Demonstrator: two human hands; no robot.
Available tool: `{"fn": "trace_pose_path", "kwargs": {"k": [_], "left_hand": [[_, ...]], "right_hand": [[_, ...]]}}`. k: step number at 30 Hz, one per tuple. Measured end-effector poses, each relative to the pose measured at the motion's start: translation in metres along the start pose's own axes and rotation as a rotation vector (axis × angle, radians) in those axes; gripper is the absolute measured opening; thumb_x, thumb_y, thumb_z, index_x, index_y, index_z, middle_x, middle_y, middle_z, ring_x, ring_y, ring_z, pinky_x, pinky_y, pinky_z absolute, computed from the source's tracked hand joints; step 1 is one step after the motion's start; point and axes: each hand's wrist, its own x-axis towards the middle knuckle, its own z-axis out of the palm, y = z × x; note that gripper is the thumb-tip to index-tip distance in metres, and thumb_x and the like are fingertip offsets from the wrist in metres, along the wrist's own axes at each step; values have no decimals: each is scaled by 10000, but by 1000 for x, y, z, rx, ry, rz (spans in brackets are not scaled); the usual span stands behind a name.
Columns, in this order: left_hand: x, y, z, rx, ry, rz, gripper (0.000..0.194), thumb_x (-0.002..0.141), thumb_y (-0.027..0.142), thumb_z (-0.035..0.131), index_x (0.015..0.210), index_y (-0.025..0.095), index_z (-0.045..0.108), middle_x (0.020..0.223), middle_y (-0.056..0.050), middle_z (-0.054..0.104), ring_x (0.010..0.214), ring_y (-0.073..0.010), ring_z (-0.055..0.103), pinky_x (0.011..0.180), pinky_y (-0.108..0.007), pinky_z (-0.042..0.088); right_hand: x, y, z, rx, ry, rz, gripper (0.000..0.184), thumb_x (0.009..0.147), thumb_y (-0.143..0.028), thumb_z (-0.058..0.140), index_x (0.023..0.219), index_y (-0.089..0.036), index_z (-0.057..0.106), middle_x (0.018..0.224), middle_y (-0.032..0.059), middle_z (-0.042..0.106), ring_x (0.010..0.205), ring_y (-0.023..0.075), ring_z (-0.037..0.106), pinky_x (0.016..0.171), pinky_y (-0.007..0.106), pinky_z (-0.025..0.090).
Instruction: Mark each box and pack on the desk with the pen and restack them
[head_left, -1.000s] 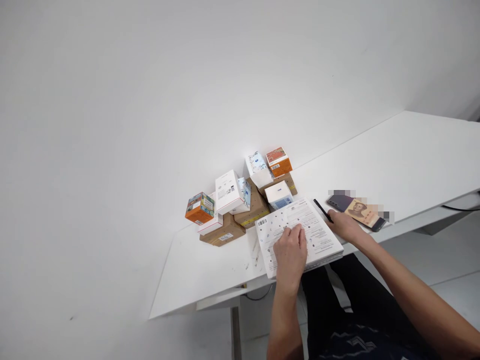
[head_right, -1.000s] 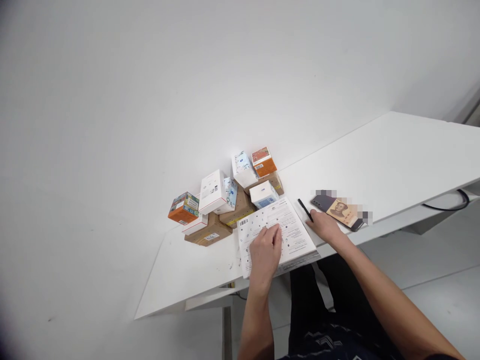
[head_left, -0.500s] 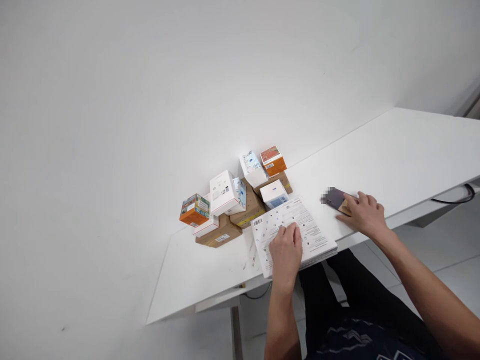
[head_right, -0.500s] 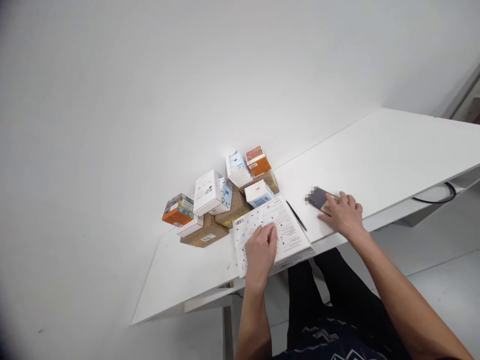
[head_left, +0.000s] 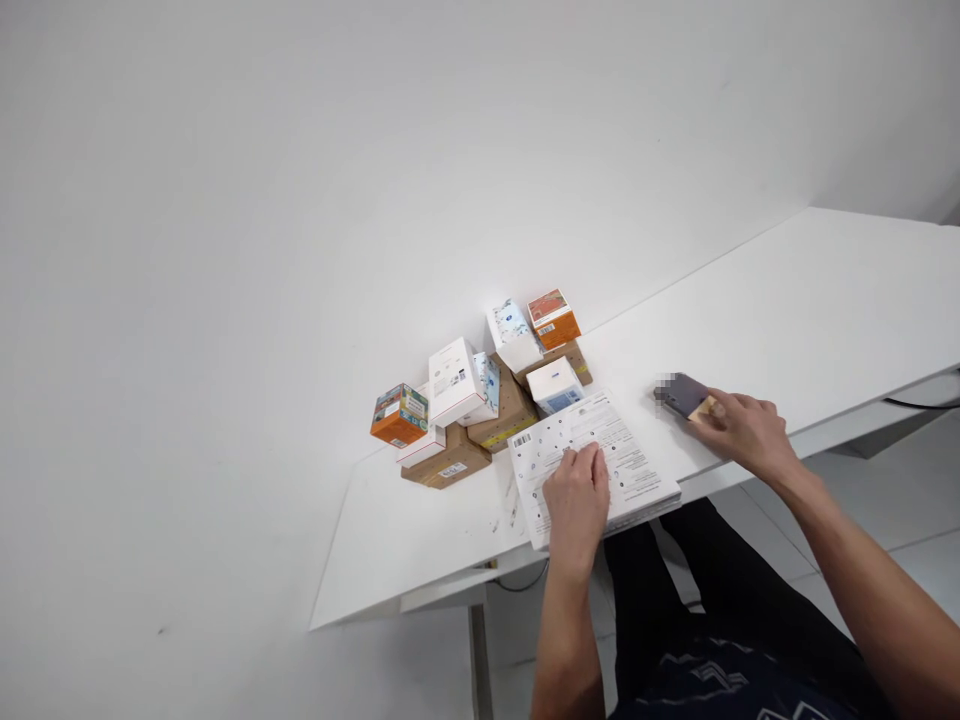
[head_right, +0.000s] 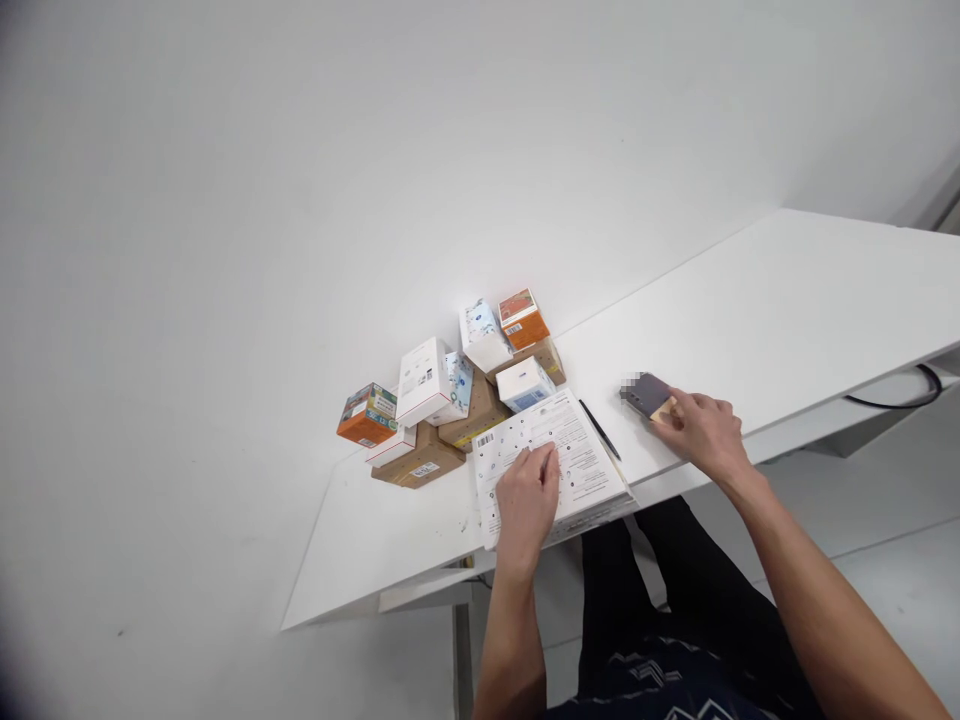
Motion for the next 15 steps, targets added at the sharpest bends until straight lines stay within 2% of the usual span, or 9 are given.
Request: {"fn": "trace_pose_path", "kwargs": {"k": [3, 7, 9, 10, 13, 15], "left_hand": [[0, 0, 0, 7, 3, -2, 241, 934, 258, 428, 1046, 246, 640, 887, -19, 668, 811, -135, 618, 727, -230, 443], [1, 0, 2, -7, 10, -1, 240, 935, 264, 424, 1044, 245, 637, 882, -18, 666, 811, -138, 617, 720, -232, 441], [1, 0, 2, -18, 5, 2, 249, 937, 267, 412, 1044, 243, 636, 883, -23, 663, 814, -141, 616, 722, -236, 440], [1, 1, 1, -26, 1, 2, 254, 938, 270, 406, 1047, 244, 634, 887, -26, 661, 819, -145, 615, 726, -241, 440], [0, 0, -1, -143, -27, -46, 235, 923, 288, 425, 1009, 241, 639, 884, -38, 649, 819, -161, 606, 730, -260, 444], [-2, -1, -4, -326, -65, -115, 206, 898, 341, 469, 939, 237, 643, 843, -40, 635, 791, -169, 596, 701, -265, 453]], "right_hand": [[-10, -13, -20, 414, -9, 130, 671, 714, -550, 601, 1298, -230, 520, 1122, 132, 626, 1008, 322, 573, 770, 415, 483], [-36, -49, -51, 1079, -106, 248, 450, 756, -462, 571, 1177, -306, 596, 1118, 69, 651, 950, 258, 628, 772, 369, 521], [-54, -73, -65, 1438, -222, 253, 371, 798, -471, 490, 1078, -275, 633, 1097, 74, 675, 929, 250, 649, 774, 375, 545], [-64, -84, -70, 1573, -335, 282, 373, 802, -477, 479, 1049, -250, 642, 1077, 84, 688, 894, 255, 664, 757, 388, 555], [-86, -116, -77, 1792, -669, 424, 399, 785, -523, 521, 996, -221, 672, 889, 81, 734, 689, 258, 690, 546, 369, 566], [-93, -132, -74, 1877, -810, 467, 344, 800, -494, 548, 963, -226, 689, 766, 52, 736, 589, 216, 677, 472, 306, 546]]}}
